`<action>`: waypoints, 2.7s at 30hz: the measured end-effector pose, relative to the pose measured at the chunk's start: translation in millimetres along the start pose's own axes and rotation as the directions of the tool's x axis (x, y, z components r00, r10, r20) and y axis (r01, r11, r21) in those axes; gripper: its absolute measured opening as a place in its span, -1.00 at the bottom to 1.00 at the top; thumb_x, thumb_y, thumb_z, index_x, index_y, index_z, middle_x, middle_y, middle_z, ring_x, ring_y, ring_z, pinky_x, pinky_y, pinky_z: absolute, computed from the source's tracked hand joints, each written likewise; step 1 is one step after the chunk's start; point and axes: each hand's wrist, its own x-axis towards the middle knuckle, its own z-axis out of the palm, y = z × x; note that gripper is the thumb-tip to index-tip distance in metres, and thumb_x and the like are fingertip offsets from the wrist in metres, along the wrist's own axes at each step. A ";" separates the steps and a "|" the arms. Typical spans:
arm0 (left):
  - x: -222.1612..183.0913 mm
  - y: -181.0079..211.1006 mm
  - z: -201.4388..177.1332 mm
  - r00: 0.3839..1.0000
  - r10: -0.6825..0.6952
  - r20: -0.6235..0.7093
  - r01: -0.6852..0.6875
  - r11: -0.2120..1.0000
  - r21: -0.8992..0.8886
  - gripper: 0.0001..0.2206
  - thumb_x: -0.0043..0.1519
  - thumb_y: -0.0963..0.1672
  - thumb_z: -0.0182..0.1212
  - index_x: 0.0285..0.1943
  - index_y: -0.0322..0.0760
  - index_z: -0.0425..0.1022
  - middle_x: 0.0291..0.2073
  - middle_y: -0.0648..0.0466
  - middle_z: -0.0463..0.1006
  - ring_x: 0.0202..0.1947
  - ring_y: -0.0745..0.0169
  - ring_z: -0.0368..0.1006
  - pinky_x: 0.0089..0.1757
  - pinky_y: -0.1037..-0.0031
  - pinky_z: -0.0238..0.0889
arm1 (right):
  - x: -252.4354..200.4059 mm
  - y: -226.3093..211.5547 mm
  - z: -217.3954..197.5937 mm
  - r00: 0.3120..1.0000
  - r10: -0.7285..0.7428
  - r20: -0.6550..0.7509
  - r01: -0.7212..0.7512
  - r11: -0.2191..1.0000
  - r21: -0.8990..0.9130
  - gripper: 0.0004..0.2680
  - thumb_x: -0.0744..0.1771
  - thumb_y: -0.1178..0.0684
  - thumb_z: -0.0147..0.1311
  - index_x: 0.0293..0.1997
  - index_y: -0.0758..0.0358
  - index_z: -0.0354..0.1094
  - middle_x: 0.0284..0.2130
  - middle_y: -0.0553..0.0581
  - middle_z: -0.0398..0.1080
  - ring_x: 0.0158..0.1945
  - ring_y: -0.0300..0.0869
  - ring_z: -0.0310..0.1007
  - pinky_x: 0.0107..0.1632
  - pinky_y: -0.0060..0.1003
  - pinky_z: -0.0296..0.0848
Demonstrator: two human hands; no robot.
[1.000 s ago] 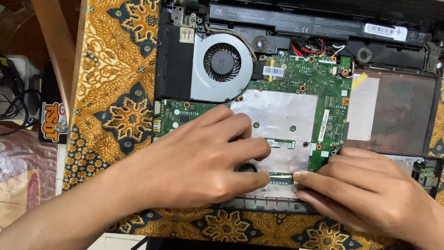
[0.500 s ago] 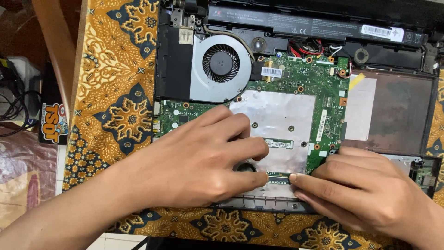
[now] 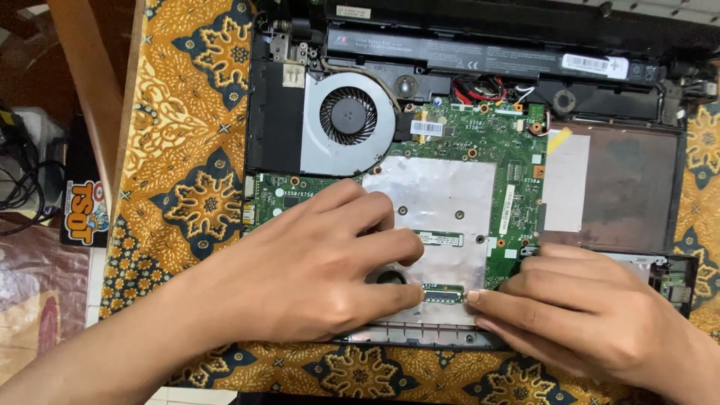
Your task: A person disassembles a laptop by prying off the top casing, disconnecting internal ribbon cables, and removing the optical drive.
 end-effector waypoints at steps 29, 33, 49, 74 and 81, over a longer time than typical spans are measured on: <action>-15.7 -14.0 -45.4 0.943 -0.299 -0.149 0.320 0.936 0.147 -0.72 0.27 -0.33 -0.01 0.03 -0.33 0.60 -0.19 0.00 0.49 -0.26 -0.10 0.27 -0.18 0.17 0.18 | -50.3 42.4 -46.2 0.923 0.369 -0.109 -0.381 0.841 -0.385 -0.85 0.32 0.02 0.22 -0.14 0.28 0.52 -0.38 0.15 0.51 -0.41 -0.04 0.45 -0.20 -0.11 0.44; -15.2 -15.0 -42.3 0.949 -0.287 -0.131 0.304 0.942 0.143 -0.75 0.29 -0.32 0.01 0.02 -0.34 0.59 -0.19 -0.01 0.49 -0.25 -0.10 0.28 -0.19 0.15 0.16 | -42.0 38.1 -45.3 0.922 0.364 -0.135 -0.386 0.893 -0.230 -0.84 0.28 0.01 0.27 -0.20 0.26 0.52 -0.48 0.08 0.47 -0.45 -0.11 0.43 -0.27 -0.20 0.39; 16.6 14.8 15.3 0.995 -0.046 0.092 0.041 0.998 0.054 -0.56 0.13 -0.06 0.40 0.21 -0.06 0.45 0.09 -0.06 0.51 0.00 -0.07 0.38 -0.02 0.00 0.35 | -52.0 52.1 -57.7 0.862 0.506 0.031 -0.502 0.860 -0.086 -0.78 0.24 -0.10 0.29 -0.19 0.18 0.53 -0.37 0.02 0.57 -0.38 -0.19 0.54 -0.25 -0.24 0.43; 53.3 25.0 34.4 0.981 0.037 0.193 -0.080 0.972 0.223 -0.56 0.28 0.06 0.24 0.29 -0.02 0.29 0.07 -0.05 0.43 -0.04 -0.04 0.37 -0.08 0.11 0.33 | -66.2 49.9 -78.4 0.687 0.708 0.165 -0.712 0.701 -0.046 -0.71 0.23 -0.19 0.28 -0.03 0.02 0.55 -0.23 -0.08 0.64 -0.20 -0.24 0.63 -0.16 -0.20 0.52; 54.3 26.8 42.7 0.975 0.001 0.223 -0.068 0.955 0.290 -0.44 0.33 0.23 -0.02 0.47 0.17 0.17 0.10 -0.03 0.39 -0.04 -0.08 0.35 -0.05 0.05 0.30 | -94.9 63.2 -94.8 0.522 0.834 0.179 -0.852 0.504 0.141 -0.68 0.15 0.10 0.40 -0.01 0.07 0.60 -0.29 -0.03 0.68 -0.26 -0.29 0.61 -0.06 -0.37 0.61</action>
